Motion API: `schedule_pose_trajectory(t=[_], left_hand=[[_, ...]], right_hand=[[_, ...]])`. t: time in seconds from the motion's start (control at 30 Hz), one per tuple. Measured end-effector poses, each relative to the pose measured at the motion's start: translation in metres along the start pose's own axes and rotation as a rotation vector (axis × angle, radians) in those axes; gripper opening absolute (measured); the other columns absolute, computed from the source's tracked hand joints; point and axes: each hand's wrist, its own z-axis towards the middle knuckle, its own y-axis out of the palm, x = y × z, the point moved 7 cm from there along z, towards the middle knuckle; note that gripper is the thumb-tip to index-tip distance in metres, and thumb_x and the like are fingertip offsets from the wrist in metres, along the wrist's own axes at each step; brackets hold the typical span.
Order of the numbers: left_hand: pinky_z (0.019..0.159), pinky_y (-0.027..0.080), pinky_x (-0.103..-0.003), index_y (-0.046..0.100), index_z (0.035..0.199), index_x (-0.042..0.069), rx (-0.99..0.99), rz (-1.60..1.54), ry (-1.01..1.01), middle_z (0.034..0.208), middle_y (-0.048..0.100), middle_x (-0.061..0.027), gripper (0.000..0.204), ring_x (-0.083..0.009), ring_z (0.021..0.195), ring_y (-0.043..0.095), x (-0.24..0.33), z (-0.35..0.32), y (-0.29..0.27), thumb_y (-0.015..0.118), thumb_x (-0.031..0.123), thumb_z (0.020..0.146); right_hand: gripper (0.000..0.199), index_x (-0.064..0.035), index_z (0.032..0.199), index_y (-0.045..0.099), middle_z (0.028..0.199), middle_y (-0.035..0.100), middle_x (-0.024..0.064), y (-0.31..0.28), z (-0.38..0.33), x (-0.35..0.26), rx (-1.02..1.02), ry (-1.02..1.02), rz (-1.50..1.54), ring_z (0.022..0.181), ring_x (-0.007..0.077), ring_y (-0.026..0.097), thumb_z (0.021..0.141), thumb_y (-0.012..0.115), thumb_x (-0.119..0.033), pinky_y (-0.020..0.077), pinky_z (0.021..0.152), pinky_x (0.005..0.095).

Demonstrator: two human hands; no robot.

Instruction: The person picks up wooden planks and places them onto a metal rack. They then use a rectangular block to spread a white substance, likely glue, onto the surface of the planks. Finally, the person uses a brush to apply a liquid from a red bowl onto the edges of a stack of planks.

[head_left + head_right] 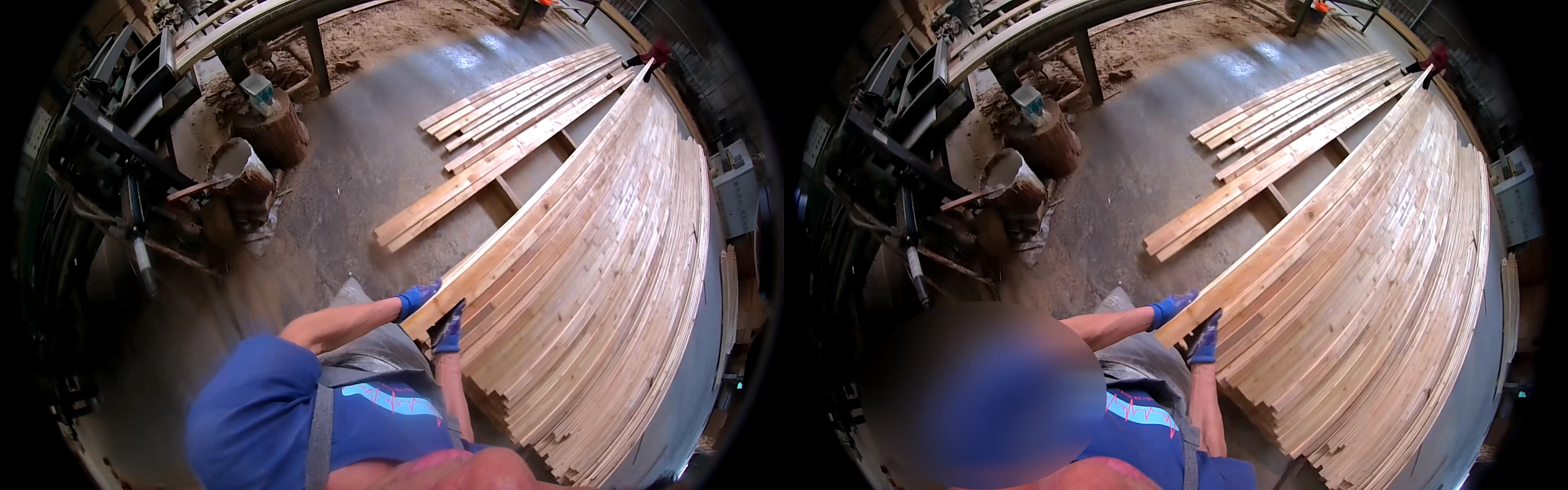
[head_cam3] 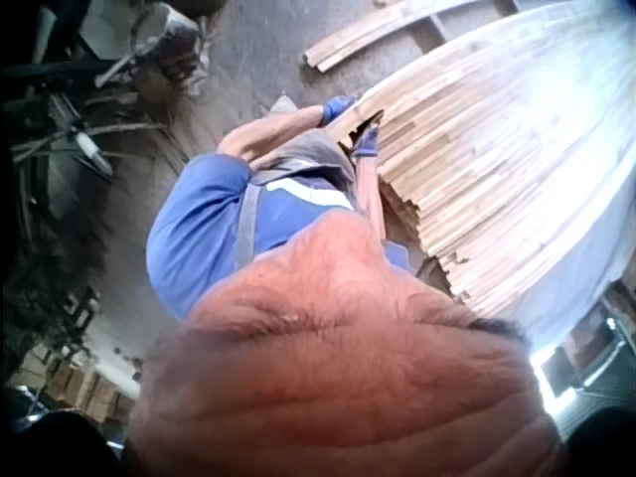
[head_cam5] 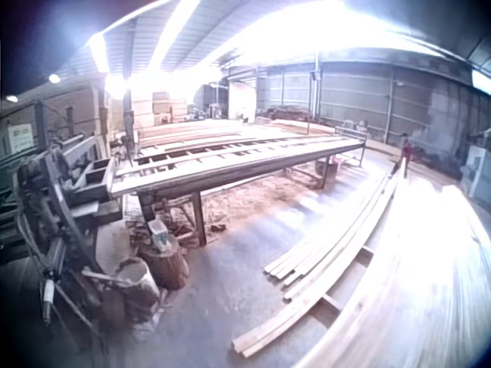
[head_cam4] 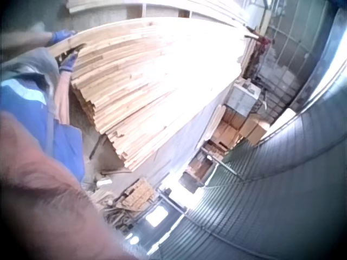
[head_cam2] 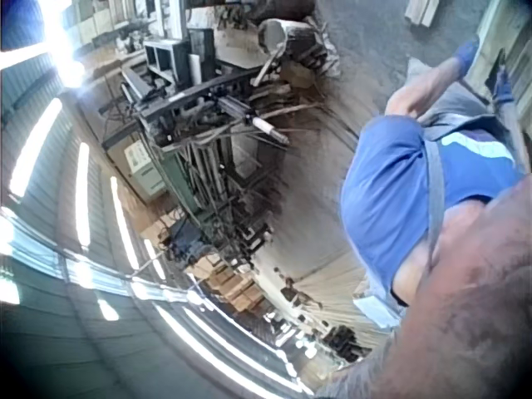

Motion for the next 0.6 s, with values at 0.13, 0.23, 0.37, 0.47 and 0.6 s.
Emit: schedule_pose_trajectory(t=[0.13,0.23,0.37,0.47,0.6], left_hand=[[0.091,0.046,-0.036,0.061,0.119,0.002,-0.031,-0.037,0.050,0.110,0.065,-0.0166,0.067,-0.0247,0.099,0.063,0.049,0.014,-0.109,0.041,0.060,0.092],[0.091,0.047,-0.035,0.059,0.123,0.002,0.075,-0.017,-0.010,0.110,0.065,-0.0147,0.062,-0.0236,0.099,0.063,0.081,0.029,-0.206,0.046,0.054,0.092],[0.085,0.050,-0.035,0.056,0.126,0.002,0.100,-0.132,0.122,0.111,0.064,-0.0153,0.063,-0.0211,0.096,0.063,0.134,0.032,-0.288,0.050,0.054,0.091],[0.073,0.053,-0.034,0.065,0.114,0.006,0.143,0.124,0.108,0.099,0.067,-0.0116,0.059,-0.0189,0.084,0.066,0.221,0.020,-0.402,0.043,0.056,0.093],[0.068,0.053,-0.032,0.066,0.110,0.007,0.132,0.143,0.048,0.092,0.068,-0.0089,0.056,-0.0168,0.078,0.066,0.303,-0.010,-0.490,0.039,0.054,0.095]], right_hand=[[0.071,-0.0164,0.136,0.043,0.125,0.054,0.0053,0.059,0.090,0.036,-0.003,0.026,-0.085,0.110,0.0240,0.055,0.087,0.043,-0.068,0.0494,0.088,0.0411],[0.066,-0.0144,0.137,0.042,0.126,0.055,0.0070,0.142,0.155,0.058,-0.056,0.055,-0.030,0.108,0.0256,0.058,0.090,0.045,-0.061,0.0508,0.088,0.0408],[0.060,-0.0166,0.136,0.042,0.129,0.050,0.0048,0.222,0.213,0.075,-0.151,0.122,0.001,0.117,0.0233,0.051,0.092,0.043,-0.057,0.0462,0.093,0.0442],[0.066,-0.0184,0.137,0.041,0.132,0.049,0.0046,0.365,0.246,0.064,-0.206,0.211,-0.210,0.119,0.0231,0.049,0.089,0.043,-0.063,0.0447,0.095,0.0447],[0.066,-0.0169,0.134,0.045,0.128,0.054,0.0065,0.444,0.315,0.065,-0.356,0.350,-0.405,0.114,0.0247,0.053,0.088,0.046,-0.064,0.0461,0.091,0.0437]])
